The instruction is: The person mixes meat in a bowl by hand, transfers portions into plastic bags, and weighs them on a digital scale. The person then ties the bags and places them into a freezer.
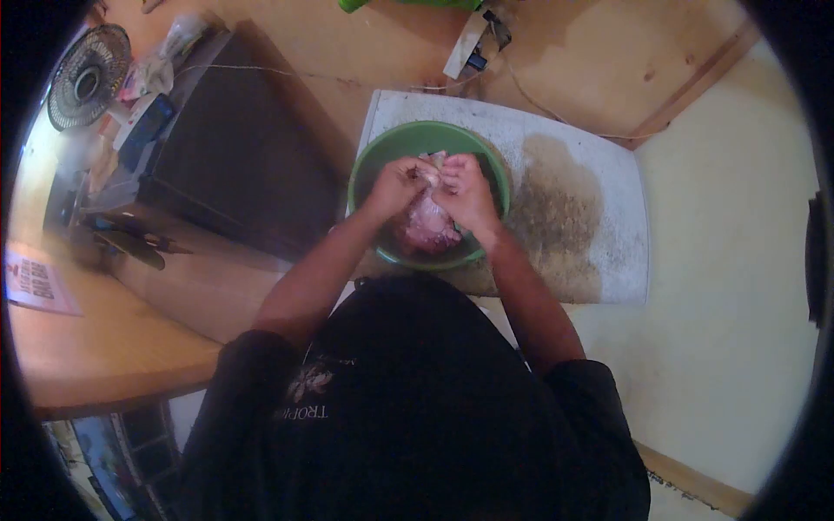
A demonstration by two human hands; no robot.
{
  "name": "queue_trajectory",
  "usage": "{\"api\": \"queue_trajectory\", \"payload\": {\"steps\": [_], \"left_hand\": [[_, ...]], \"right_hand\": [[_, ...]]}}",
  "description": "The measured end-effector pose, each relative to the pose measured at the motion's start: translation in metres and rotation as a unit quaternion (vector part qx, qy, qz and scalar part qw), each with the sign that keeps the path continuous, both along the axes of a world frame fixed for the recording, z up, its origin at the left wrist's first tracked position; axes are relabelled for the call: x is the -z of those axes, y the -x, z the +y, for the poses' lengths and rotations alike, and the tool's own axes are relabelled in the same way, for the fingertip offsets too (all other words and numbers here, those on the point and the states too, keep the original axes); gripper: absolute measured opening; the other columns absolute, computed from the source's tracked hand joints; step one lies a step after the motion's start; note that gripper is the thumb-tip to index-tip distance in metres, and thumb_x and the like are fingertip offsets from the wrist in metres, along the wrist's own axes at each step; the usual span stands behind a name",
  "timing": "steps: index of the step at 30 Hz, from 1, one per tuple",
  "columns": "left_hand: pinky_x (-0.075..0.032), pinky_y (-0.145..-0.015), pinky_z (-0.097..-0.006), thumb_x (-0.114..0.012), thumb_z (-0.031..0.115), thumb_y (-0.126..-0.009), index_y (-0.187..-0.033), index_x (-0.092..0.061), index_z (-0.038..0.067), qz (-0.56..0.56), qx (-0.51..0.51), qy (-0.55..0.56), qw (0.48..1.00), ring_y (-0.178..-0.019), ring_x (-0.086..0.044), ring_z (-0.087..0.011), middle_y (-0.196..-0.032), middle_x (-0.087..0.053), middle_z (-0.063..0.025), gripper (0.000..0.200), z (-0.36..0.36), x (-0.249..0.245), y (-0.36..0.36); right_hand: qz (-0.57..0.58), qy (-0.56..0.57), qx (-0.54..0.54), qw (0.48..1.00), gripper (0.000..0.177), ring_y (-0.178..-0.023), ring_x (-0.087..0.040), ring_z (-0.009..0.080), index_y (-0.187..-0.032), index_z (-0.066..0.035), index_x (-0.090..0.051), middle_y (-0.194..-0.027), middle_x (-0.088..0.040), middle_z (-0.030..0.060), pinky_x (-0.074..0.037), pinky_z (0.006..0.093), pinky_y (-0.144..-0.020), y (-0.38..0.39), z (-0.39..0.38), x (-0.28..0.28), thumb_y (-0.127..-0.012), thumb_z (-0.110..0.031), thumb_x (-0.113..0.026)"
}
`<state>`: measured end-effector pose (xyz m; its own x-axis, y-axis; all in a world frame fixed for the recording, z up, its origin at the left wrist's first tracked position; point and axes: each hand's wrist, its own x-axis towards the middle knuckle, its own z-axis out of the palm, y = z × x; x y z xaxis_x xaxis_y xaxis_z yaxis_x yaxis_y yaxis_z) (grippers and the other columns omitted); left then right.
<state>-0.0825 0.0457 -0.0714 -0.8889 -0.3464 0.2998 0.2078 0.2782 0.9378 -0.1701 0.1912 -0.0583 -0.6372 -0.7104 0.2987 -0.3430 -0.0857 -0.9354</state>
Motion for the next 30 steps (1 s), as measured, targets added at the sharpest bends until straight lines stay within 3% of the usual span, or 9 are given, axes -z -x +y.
{"api": "queue_trajectory", "payload": {"steps": [2, 8, 15, 18, 20, 24, 27, 29, 30], "left_hand": [[-0.050, -0.070, -0.0251, -0.067, 0.005, -0.082, -0.092, -0.067, 0.000, -0.051, -0.019, -0.049, 0.997, -0.077, -0.060, -0.0105, -0.085, -0.065, -0.0046, 0.011, 0.002, -0.009, 0.001], [-0.051, -0.058, -0.0246, -0.069, 0.007, -0.082, -0.090, -0.068, 0.000, -0.179, -0.041, -0.005, 0.983, -0.068, -0.059, -0.0087, -0.081, -0.067, -0.0043, 0.011, 0.003, -0.024, 0.006], [-0.052, -0.070, -0.0251, -0.064, 0.000, -0.084, -0.107, -0.062, 0.002, -0.074, 0.021, -0.060, 0.995, -0.083, -0.060, -0.0100, -0.096, -0.064, -0.0045, 0.023, 0.005, -0.015, 0.004], [-0.050, -0.078, -0.0255, -0.061, -0.005, -0.084, -0.115, -0.054, 0.002, -0.028, 0.088, -0.164, 0.982, -0.091, -0.058, -0.0106, -0.102, -0.060, -0.0040, 0.032, 0.004, -0.012, 0.000], [-0.049, -0.080, -0.0257, -0.059, -0.008, -0.084, -0.109, -0.052, 0.003, -0.006, 0.083, -0.131, 0.988, -0.091, -0.057, -0.0104, -0.100, -0.058, -0.0025, 0.029, 0.000, -0.007, 0.001], [-0.047, -0.080, -0.0253, -0.059, -0.008, -0.083, -0.100, -0.050, 0.004, -0.010, 0.055, -0.103, 0.993, -0.089, -0.056, -0.0095, -0.095, -0.056, -0.0018, 0.023, 0.004, -0.002, 0.003], [-0.047, -0.077, -0.0252, -0.059, -0.008, -0.083, -0.096, -0.050, 0.004, -0.025, 0.009, -0.026, 0.999, -0.087, -0.055, -0.0087, -0.092, -0.055, -0.0018, 0.020, 0.005, -0.004, 0.004], [-0.047, -0.075, -0.0246, -0.060, -0.008, -0.083, -0.093, -0.051, 0.004, -0.009, -0.017, 0.074, 0.997, -0.085, -0.054, -0.0082, -0.090, -0.055, -0.0018, 0.018, 0.007, -0.005, 0.002], [-0.047, -0.075, -0.0246, -0.060, -0.008, -0.083, -0.093, -0.051, 0.004, -0.009, -0.017, 0.073, 0.997, -0.085, -0.054, -0.0082, -0.090, -0.055, -0.0018, 0.018, 0.007, -0.005, 0.002]], "right_hand": [[-0.065, 0.000, 0.019, 0.998, 0.052, -0.097, -0.062, 0.0219, -0.115, -0.003, -0.041, -0.106, -0.059, 0.0144, -0.052, 0.0324, -0.080, -0.004, -0.004, -0.004, -0.071, 0.007, -0.068], [-0.230, 0.037, 0.043, 0.971, 0.053, -0.102, -0.058, 0.0199, -0.114, -0.002, -0.040, -0.107, -0.058, 0.0147, -0.050, 0.0316, -0.083, 0.001, -0.013, 0.003, -0.070, 0.009, -0.068], [-0.227, 0.001, 0.066, 0.972, 0.049, -0.096, -0.058, 0.0182, -0.112, -0.003, -0.040, -0.105, -0.057, 0.0136, -0.050, 0.0298, -0.080, 0.005, -0.009, -0.003, -0.075, 0.004, -0.070], [-0.283, 0.013, 0.009, 0.959, 0.045, -0.093, -0.058, 0.0162, -0.110, -0.004, -0.041, -0.103, -0.057, 0.0115, -0.050, 0.0283, -0.077, 0.009, -0.001, -0.016, -0.078, 0.001, -0.071], [-0.302, -0.022, -0.069, 0.951, 0.039, -0.092, -0.057, 0.0144, -0.107, -0.005, -0.042, -0.100, -0.057, 0.0092, -0.050, 0.0267, -0.074, 0.015, 0.003, -0.023, -0.080, 0.001, -0.069], [-0.251, -0.038, -0.066, 0.965, 0.035, -0.088, -0.056, 0.0128, -0.104, -0.006, -0.043, -0.095, -0.057, 0.0068, -0.050, 0.0257, -0.073, 0.017, 0.001, -0.018, -0.081, 0.003, -0.067], [-0.303, -0.021, -0.105, 0.947, 0.030, -0.082, -0.055, 0.0112, -0.101, -0.007, -0.044, -0.090, -0.056, 0.0049, -0.049, 0.0248, -0.068, 0.020, 0.001, -0.015, -0.082, 0.004, -0.064], [-0.290, -0.041, -0.100, 0.951, 0.030, -0.067, -0.049, 0.0086, -0.100, -0.009, -0.044, -0.090, -0.058, 0.0057, -0.037, 0.0214, -0.051, 0.022, 0.001, -0.011, -0.079, 0.004, -0.060], [-0.290, -0.041, -0.100, 0.951, 0.030, -0.067, -0.049, 0.0086, -0.100, -0.009, -0.044, -0.090, -0.058, 0.0057, -0.037, 0.0214, -0.051, 0.024, 0.001, -0.009, -0.079, 0.004, -0.060]]}}
